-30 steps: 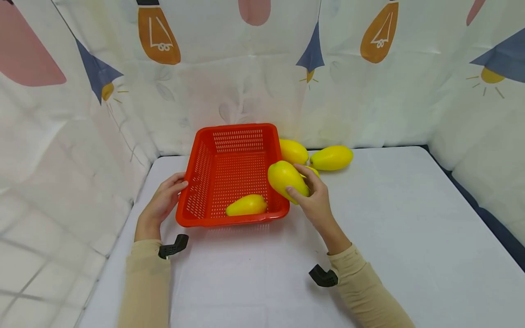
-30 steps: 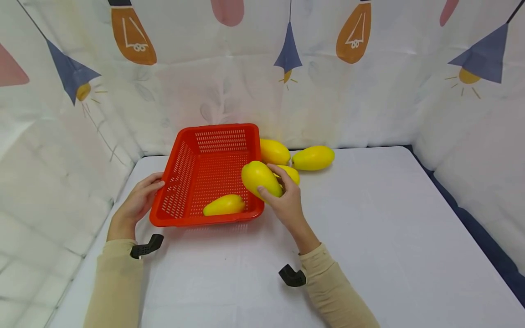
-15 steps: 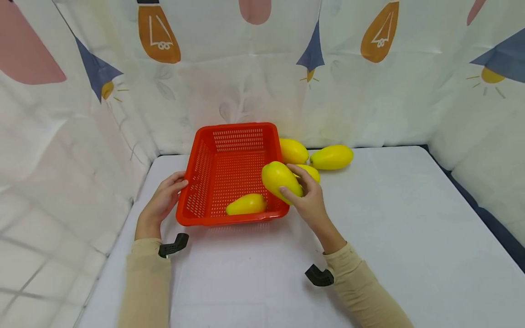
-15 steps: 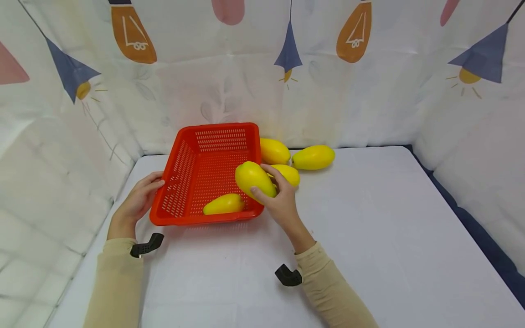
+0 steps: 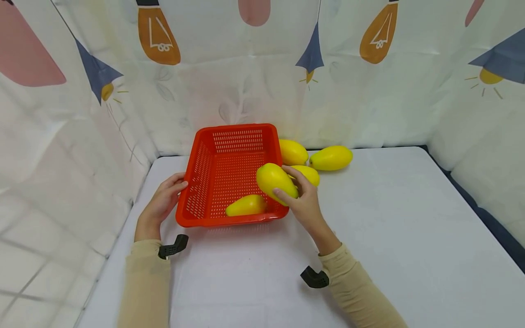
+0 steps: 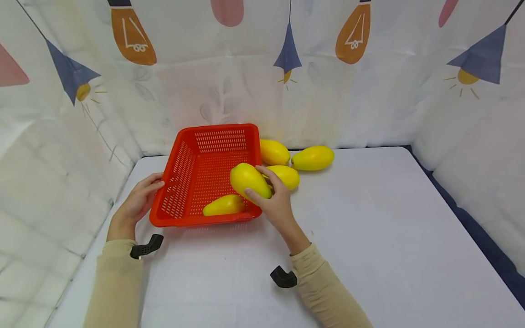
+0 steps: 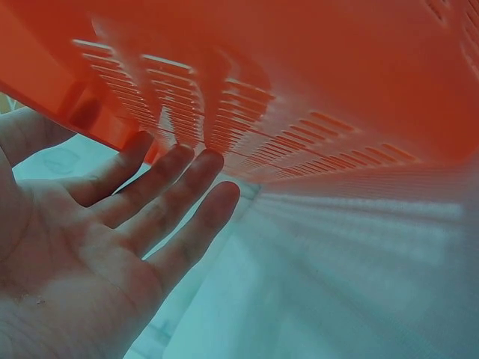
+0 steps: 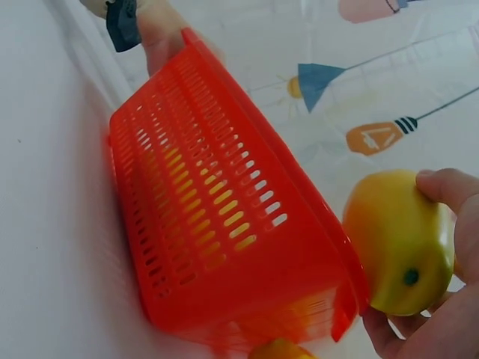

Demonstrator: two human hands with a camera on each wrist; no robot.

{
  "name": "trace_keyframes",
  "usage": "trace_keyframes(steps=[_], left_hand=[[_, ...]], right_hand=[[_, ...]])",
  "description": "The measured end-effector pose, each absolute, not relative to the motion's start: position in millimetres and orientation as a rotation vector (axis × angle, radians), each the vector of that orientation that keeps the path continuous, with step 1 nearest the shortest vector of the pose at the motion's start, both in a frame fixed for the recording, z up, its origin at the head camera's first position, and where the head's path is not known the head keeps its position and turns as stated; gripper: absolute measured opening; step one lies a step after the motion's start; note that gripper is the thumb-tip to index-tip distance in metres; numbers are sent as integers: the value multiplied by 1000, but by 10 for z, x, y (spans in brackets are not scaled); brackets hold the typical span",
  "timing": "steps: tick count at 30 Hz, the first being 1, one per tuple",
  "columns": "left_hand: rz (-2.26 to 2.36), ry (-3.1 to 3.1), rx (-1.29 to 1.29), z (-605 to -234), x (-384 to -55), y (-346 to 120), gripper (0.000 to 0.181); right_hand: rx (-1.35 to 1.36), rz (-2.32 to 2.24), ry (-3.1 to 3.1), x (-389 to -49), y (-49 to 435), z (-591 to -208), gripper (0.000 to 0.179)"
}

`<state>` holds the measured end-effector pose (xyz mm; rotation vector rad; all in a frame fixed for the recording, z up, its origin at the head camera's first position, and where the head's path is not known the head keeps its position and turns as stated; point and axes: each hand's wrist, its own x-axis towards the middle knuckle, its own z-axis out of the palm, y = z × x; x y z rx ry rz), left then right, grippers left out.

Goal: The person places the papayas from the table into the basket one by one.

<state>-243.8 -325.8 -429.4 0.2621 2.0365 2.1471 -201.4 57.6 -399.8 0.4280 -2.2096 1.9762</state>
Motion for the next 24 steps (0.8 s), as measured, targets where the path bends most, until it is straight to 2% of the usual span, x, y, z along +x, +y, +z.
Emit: trace_keyframes(steps=[9, 18, 24], left_hand=[[2127, 2056, 245, -4301, -2432, -3259, 34], [2115, 2071, 249, -4301, -2443, -3247, 35], [2125, 2070, 250, -4298, -2441, -3257, 33]], right_hand=[[410, 1992, -2224, -1995, 570, -4010, 56], [417, 2012, -2226, -1839, 535, -3748, 55], [436, 2003, -2198, -1856, 540, -3743, 53]])
